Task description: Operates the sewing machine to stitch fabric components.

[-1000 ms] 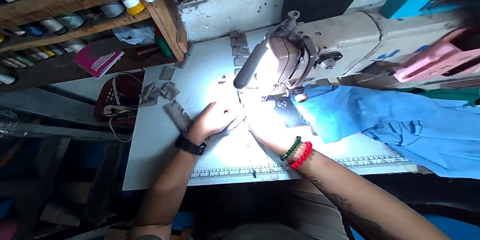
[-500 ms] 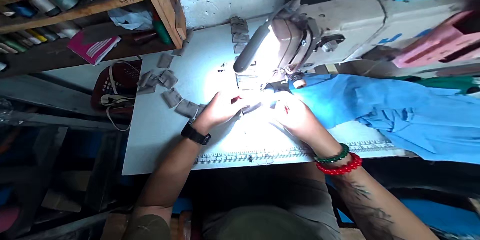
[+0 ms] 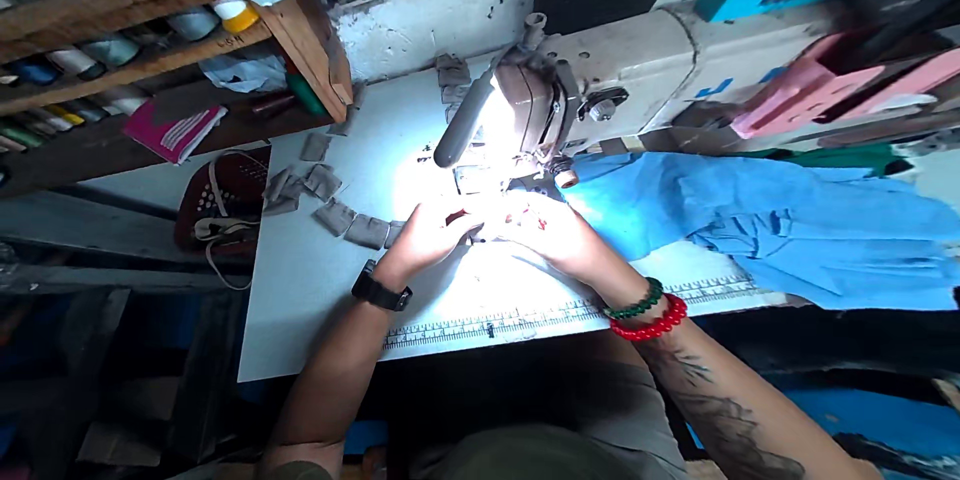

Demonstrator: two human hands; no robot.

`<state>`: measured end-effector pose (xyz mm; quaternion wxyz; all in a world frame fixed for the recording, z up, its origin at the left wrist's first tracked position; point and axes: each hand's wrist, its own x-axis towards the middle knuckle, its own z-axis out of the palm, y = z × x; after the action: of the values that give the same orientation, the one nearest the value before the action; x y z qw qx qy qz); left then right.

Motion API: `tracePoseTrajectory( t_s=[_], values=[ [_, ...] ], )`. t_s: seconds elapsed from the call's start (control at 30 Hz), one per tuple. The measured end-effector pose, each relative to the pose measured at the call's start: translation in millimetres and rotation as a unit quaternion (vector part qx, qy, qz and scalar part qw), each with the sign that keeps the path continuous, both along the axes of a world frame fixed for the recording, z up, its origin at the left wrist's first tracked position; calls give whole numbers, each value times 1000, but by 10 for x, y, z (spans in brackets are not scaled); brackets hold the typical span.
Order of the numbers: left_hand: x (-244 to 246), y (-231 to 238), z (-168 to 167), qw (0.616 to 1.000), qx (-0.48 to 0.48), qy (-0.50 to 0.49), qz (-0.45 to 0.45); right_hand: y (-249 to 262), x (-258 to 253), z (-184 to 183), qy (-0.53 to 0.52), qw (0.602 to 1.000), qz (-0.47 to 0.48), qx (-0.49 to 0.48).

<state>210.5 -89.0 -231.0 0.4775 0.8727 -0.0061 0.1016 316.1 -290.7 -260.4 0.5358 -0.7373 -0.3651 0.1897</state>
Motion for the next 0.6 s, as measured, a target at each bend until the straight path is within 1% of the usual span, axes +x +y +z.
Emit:
tracePoseTrajectory(
  t_s=[0.13, 0.23, 0.33, 0.43, 0.5, 0.57, 0.6],
  values=[
    [19, -1, -41, 999, 17, -32, 14, 17, 28, -11, 44, 999, 9, 12],
    [30, -28, -53, 996, 56, -37, 58, 18, 49, -24, 65, 997, 9, 32],
    [31, -71, -54, 995, 40, -65, 59, 27, 71, -44, 91, 995, 20, 32],
    [30, -86, -57, 996, 19, -81, 37, 51, 64, -37, 85, 996, 13, 32],
    [23, -71, -17, 999, -2, -43, 15, 69, 60, -27, 77, 996, 13, 40],
    [34, -37, 68, 998, -3, 67, 14, 73, 59, -25, 80, 996, 5, 42],
    [50, -24, 113, 992, -20, 127, -1, 69, 55, -26, 88, 995, 7, 48]
  ],
)
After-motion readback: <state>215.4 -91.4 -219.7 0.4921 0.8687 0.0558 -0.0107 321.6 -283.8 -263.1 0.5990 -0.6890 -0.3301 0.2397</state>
